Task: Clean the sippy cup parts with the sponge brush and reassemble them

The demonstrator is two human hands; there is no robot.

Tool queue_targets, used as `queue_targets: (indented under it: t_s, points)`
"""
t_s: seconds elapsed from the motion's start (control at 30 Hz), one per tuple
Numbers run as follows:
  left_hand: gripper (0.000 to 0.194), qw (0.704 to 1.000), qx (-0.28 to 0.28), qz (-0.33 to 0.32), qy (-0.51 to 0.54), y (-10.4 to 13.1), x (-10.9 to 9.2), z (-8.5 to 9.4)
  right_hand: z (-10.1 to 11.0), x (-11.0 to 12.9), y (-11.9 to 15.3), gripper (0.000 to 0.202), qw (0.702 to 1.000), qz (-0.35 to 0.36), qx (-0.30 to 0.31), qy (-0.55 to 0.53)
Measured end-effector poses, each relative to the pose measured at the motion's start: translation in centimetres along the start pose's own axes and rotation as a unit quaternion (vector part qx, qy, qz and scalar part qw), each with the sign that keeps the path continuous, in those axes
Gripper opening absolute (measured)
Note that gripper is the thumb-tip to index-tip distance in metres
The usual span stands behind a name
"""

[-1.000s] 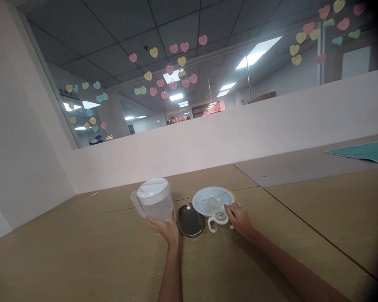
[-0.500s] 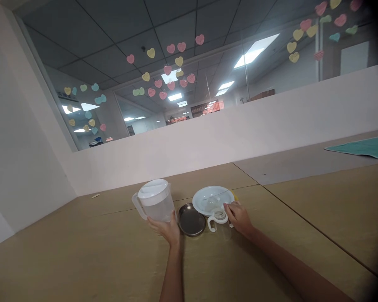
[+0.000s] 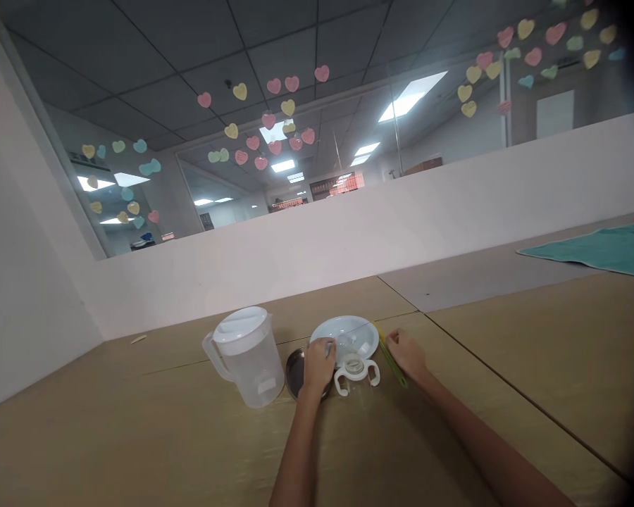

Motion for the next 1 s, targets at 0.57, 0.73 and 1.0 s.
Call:
queue_targets:
  t_s: [0.57, 0.73, 1.0]
  points:
    - [0.012, 0.997, -0.049, 0.05, 0.026, 0.6, 1.3, -1.4, -2.9, -0.5, 0.7, 0.009, 0.984, 0.079, 0.045, 0.154]
    - [0.017, 0.974, -0.183, 0.023, 0.131, 1.5, 2.1, -0.3, -2.4, -0.5, 0.4, 0.01, 0.987, 0.094, 0.005, 0.13]
    - [0.046, 0.895, -0.277, 0.111, 0.332, 1.9, 4.0, -0.1, 0.2, -0.5, 0.0, 0.022, 0.998, 0.0, -0.062, -0.009]
Point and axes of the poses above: each hand's wrist, its own y-axis away from the middle knuckle, its own z-axis out of the back of the hand, x = y × z, the point moved 5 cm from there along -y, towards the middle knuckle, and after that the axes turned 3 degrees about -z, right-handed, at the moved point
